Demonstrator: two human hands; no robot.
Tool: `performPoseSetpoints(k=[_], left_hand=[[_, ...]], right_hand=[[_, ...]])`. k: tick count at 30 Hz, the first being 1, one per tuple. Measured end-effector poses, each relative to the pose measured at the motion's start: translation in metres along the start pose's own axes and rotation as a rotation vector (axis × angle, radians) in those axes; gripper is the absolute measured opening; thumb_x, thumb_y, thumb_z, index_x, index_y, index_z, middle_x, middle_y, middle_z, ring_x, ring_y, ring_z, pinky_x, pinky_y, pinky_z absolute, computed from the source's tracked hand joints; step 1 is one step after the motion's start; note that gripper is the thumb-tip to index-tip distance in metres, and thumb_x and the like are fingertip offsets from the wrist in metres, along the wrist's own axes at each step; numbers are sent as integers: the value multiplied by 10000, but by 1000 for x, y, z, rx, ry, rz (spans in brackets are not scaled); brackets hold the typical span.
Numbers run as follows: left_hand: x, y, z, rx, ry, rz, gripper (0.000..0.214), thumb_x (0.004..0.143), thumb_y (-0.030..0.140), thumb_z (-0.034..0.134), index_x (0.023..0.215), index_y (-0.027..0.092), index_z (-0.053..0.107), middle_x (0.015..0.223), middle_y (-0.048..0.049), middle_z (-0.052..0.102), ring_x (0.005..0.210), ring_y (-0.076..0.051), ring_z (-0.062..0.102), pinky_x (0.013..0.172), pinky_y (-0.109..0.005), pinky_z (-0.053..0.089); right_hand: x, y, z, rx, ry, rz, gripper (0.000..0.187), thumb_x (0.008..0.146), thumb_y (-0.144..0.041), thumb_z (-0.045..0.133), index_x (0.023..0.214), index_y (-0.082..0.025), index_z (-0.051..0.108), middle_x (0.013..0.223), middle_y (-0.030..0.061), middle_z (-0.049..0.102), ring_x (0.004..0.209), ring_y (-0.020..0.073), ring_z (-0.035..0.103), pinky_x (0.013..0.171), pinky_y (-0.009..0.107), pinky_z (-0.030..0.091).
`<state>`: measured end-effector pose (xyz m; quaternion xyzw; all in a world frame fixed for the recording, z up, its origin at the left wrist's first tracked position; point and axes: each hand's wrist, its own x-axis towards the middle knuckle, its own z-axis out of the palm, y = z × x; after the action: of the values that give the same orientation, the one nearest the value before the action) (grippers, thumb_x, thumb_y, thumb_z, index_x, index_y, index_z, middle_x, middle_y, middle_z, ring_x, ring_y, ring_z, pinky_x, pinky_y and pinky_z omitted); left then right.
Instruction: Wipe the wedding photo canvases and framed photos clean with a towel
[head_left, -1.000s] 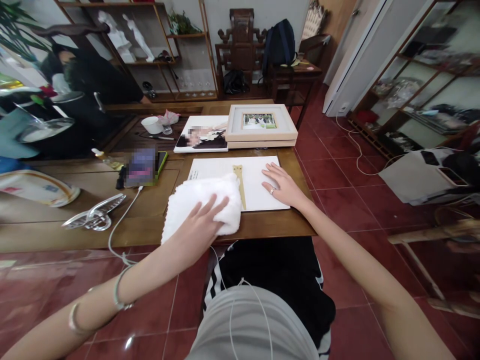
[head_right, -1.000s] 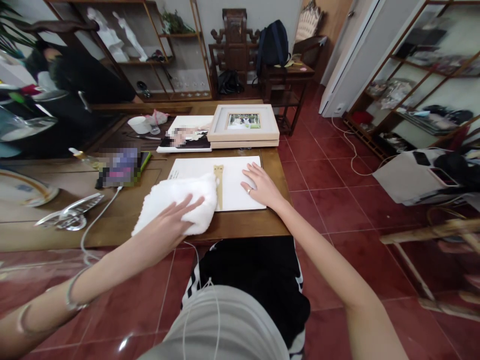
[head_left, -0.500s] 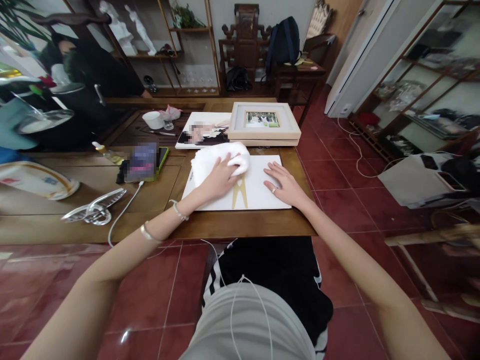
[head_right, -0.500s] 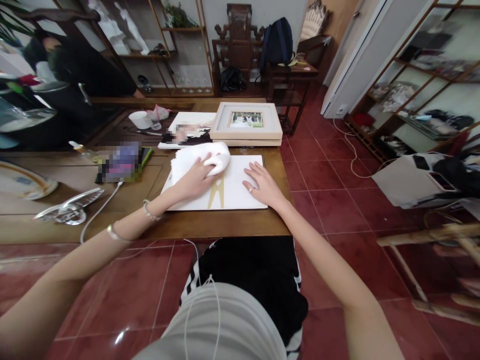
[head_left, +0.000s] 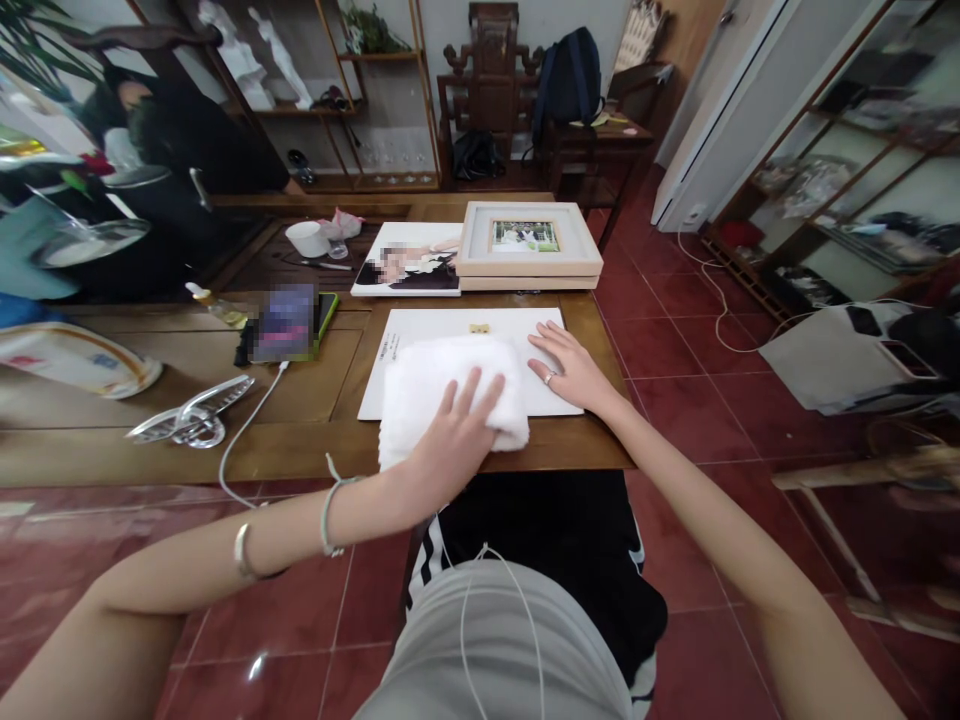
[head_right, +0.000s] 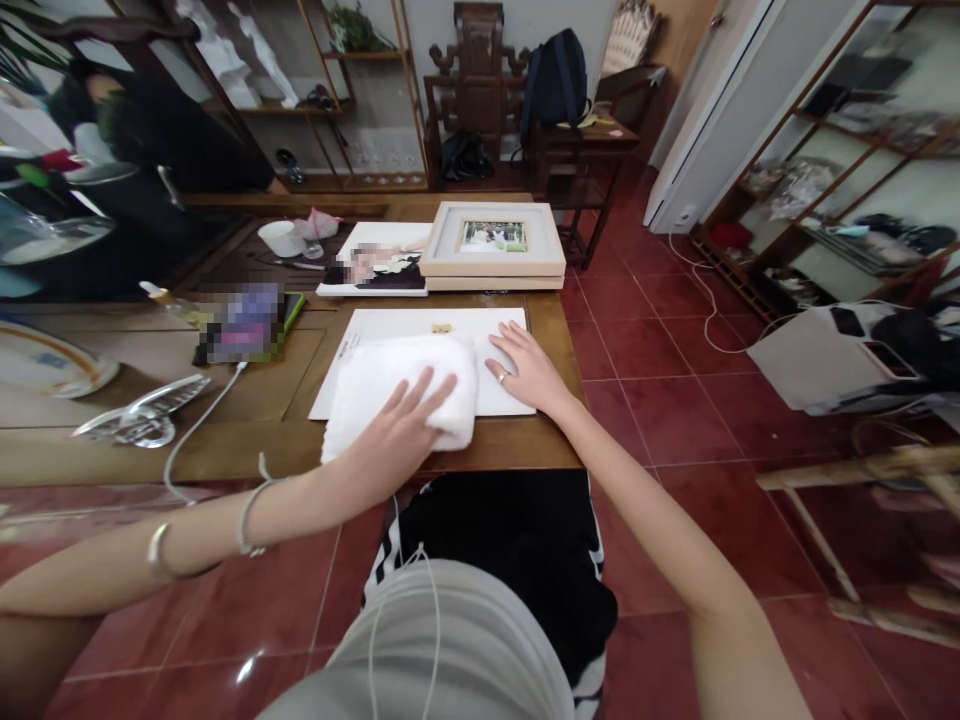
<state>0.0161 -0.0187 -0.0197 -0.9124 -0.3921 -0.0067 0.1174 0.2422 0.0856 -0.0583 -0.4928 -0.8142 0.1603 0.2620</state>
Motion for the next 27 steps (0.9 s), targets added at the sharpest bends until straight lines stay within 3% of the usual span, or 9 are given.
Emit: performPoseSetpoints(k=[3, 6, 10, 14, 16, 20, 23, 27], left_hand=[[-17, 8, -5, -37, 11, 63, 143, 845, 150, 657, 921, 183, 774, 1543, -142, 405, 1395, -446, 374, 1067, -582, 436], [-9, -4, -8, -59, -31, 61, 202, 857, 134, 620, 990, 186, 763, 1549, -123, 403, 1408, -415, 372, 1068, -549, 443], [29, -36, -11, -87, -99, 13, 274, 893, 119, 536, 1100, 150, 713, 1523, -140, 436, 1397, -385, 400, 1051, -503, 455], [76, -68, -9, -146, -147, -59, 330, 971, 202, 435, 1197, 88, 646, 1317, -204, 599, 1229, -332, 576, 957, -422, 509], [96, -81, -5, -166, -148, -92, 364, 988, 213, 394, 1248, 86, 615, 1232, -190, 645, 1160, -311, 616, 931, -399, 514], [120, -100, 4, -188, -102, -98, 392, 988, 198, 385, 1321, 124, 577, 1252, -148, 649, 1175, -290, 604, 981, -373, 472], [121, -98, 9, -196, -64, -80, 392, 989, 195, 380, 1310, 130, 595, 1300, -145, 628, 1203, -288, 585, 989, -373, 463], [106, -66, 9, -86, -48, -25, 360, 948, 163, 453, 1249, 128, 649, 1487, -172, 467, 1372, -368, 416, 1076, -507, 390]], right_hand=[[0, 0, 0, 12, 5, -6, 473, 912, -379, 567, 1343, -187, 596, 1517, 109, 467, 1473, 284, 322, 1210, 530, 277], [-1, -1, 0, 7, 4, -7, 479, 914, -375, 562, 1344, -165, 594, 1515, 128, 465, 1472, 284, 325, 1210, 520, 277], [0, 1, 1, -7, 9, -14, 484, 916, -376, 559, 1337, -141, 598, 1510, 151, 466, 1471, 290, 327, 1210, 511, 278], [0, 4, 1, 17, 11, -31, 477, 914, -394, 561, 1348, -200, 591, 1518, 108, 465, 1475, 287, 317, 1207, 529, 279], [0, 4, 1, 31, 12, -31, 469, 913, -393, 558, 1352, -230, 586, 1522, 86, 463, 1478, 290, 311, 1205, 554, 271], [0, 3, 0, 45, 5, -17, 463, 911, -394, 560, 1344, -234, 594, 1516, 81, 472, 1476, 295, 313, 1206, 561, 268], [0, 3, 0, 42, 4, -11, 463, 907, -386, 562, 1340, -225, 597, 1515, 87, 473, 1475, 298, 316, 1204, 563, 271], [1, 7, 0, 43, -4, -38, 439, 924, -364, 520, 1327, -212, 600, 1517, 90, 471, 1475, 298, 315, 1204, 560, 275]])
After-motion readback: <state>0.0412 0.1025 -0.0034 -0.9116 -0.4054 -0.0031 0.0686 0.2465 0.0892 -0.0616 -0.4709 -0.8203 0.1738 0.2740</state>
